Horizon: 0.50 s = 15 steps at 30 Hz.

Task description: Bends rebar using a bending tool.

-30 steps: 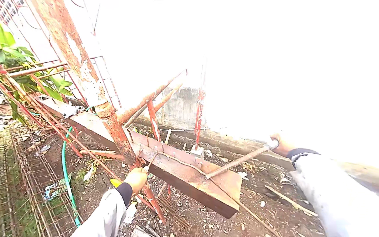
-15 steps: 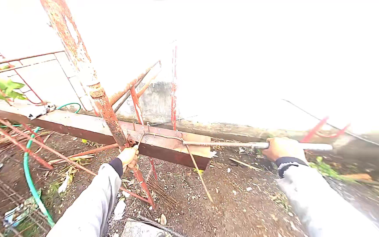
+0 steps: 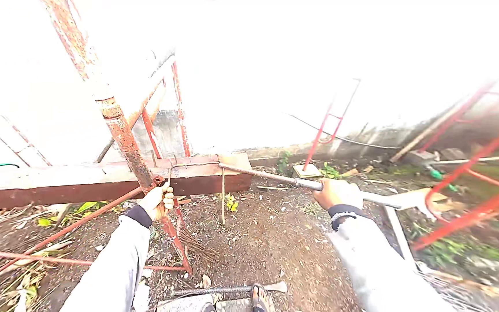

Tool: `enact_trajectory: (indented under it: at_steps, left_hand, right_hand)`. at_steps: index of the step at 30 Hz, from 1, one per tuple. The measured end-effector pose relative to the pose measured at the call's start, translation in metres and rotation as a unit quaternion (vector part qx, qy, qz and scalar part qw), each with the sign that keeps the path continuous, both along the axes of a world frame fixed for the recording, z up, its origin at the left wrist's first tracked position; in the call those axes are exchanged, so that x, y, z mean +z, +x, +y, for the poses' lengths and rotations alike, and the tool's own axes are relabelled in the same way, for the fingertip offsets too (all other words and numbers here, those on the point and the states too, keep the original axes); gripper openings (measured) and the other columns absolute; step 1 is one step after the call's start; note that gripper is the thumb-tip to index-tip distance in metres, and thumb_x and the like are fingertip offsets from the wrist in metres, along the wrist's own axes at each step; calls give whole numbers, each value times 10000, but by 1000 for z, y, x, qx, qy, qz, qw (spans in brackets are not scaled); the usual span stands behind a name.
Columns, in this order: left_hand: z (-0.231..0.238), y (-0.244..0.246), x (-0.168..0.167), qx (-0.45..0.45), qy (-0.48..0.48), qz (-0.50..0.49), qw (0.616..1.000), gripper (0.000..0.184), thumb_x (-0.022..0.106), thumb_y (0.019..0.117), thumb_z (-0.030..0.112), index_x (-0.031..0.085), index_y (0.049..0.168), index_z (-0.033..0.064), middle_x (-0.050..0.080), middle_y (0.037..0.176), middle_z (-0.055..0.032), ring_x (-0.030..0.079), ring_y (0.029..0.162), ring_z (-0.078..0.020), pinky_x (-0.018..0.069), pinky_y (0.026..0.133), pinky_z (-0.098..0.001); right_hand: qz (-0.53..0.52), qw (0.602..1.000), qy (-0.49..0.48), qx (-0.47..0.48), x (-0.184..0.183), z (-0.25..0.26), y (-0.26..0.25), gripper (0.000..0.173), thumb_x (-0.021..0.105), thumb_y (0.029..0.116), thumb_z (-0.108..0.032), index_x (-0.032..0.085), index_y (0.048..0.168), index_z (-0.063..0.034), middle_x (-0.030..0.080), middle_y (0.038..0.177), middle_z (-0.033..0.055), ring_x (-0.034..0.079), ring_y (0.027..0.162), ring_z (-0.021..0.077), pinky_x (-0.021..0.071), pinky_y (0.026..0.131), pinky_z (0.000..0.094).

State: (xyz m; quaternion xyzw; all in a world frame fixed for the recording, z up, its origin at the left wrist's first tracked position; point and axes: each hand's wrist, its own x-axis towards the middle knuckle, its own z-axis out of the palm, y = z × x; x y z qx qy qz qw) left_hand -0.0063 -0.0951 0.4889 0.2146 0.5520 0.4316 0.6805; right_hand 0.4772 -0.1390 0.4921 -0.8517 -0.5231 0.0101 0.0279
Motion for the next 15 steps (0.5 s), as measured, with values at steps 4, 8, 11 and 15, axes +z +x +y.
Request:
enact_trajectory:
  at_steps: [4,8,11,15]
  left_hand:
    - [1,-4,-3,-7,-2,-24,1000,411,348,1104,459,463,860,150,381,552,58,372,376,-32,352,359,-169]
    - [5,-9,-14,0,-3,-42,999,428,398,1087,485,498,869,130,419,555,36,408,380,-61,393,367,-202]
    - [9,-15,-29,-1,4,-70,998,418,409,1082,490,519,908,126,461,589,21,460,407,-84,441,385,-230]
    - [11,-13,-47,30,30,-71,997,419,405,1093,455,558,974,83,523,649,-23,517,452,-117,488,419,-264]
  right_hand:
    - [-15,1000,4,-9,4,0,-3,289,695,947,-341,734,1001,-60,734,1074,214,673,1101,428,473,953,644]
    - [-17,999,5,-30,5,-1,-9,294,699,937,-348,740,1017,-68,729,1088,217,663,1124,431,472,970,640]
    - [-32,999,32,-19,-14,13,8,293,716,889,-360,741,964,-79,739,1045,201,669,1119,415,469,992,636]
    - [-49,998,40,16,-29,46,35,251,750,831,-333,741,897,-90,748,971,165,684,1070,384,459,1006,607]
